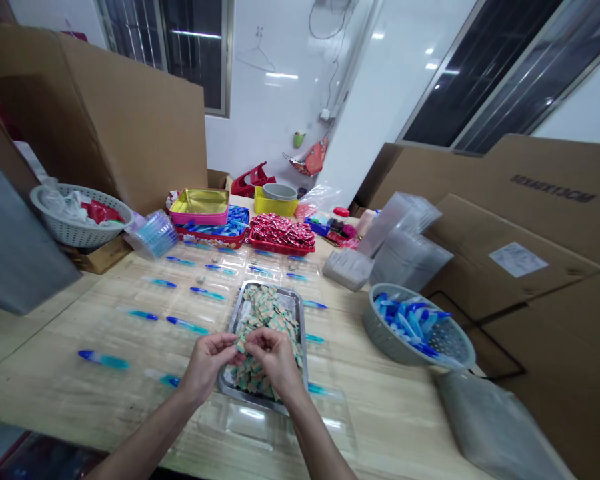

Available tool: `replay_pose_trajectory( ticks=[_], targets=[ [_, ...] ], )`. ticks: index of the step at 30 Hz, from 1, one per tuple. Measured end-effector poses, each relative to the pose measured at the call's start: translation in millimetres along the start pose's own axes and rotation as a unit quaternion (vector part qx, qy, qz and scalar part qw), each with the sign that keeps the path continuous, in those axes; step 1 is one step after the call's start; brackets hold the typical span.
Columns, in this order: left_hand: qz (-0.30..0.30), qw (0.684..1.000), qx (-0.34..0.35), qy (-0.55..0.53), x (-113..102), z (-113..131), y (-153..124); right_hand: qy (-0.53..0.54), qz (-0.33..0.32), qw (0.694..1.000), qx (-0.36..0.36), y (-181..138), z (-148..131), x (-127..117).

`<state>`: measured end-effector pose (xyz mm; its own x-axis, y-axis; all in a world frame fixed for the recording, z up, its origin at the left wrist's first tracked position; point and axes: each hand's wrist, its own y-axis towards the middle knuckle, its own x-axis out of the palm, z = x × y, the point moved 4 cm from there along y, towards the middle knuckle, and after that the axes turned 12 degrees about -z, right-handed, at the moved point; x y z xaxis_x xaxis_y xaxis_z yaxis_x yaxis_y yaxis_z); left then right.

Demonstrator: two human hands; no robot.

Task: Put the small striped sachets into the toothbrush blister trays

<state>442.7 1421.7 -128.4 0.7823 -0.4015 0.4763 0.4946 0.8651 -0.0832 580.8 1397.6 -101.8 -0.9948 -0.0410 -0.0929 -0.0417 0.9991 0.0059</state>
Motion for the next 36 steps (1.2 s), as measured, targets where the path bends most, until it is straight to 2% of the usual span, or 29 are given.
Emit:
replay_pose_trajectory(
  ticks=[4,8,13,17,21,29,33,36],
  targets=[
    [-0.004,1.0,-0.006,-0.004,-1.0,0.7,-2.3,-0.06,0.005,0.998,-0.013,1.1,0.0,0.3],
    [0.023,1.0,0.002,0.005,-3.6,0.0,-0.9,-0.108,0.006,0.994,-0.018,4.7,3.3,3.1],
    [0.056,0.998,0.016,-0.025,-14.6,7.1,4.4,-0.092,-0.02,0.995,-0.023,23.5,5.8,17.0],
    [0.065,0.997,0.036,-0.035,-36.5,21.2,10.5,-0.067,-0.069,0.995,-0.018,53.2,3.6,37.3],
    [0.083,0.992,0.048,-0.078,-66.3,30.9,20.3,-0.03,-0.087,0.996,-0.015,89.9,6.3,57.1],
    [0.169,0.976,0.056,-0.128,-135.1,57.8,57.9,-0.06,-0.13,0.989,-0.03,174.8,10.0,107.1],
    [0.196,0.969,0.057,-0.14,-173.5,82.1,83.7,-0.043,-0.168,0.985,-0.022,242.4,11.7,132.9],
    [0.205,0.968,0.044,-0.136,-197.8,96.5,90.9,-0.069,-0.16,0.985,0.003,309.1,18.1,142.6]
  ],
)
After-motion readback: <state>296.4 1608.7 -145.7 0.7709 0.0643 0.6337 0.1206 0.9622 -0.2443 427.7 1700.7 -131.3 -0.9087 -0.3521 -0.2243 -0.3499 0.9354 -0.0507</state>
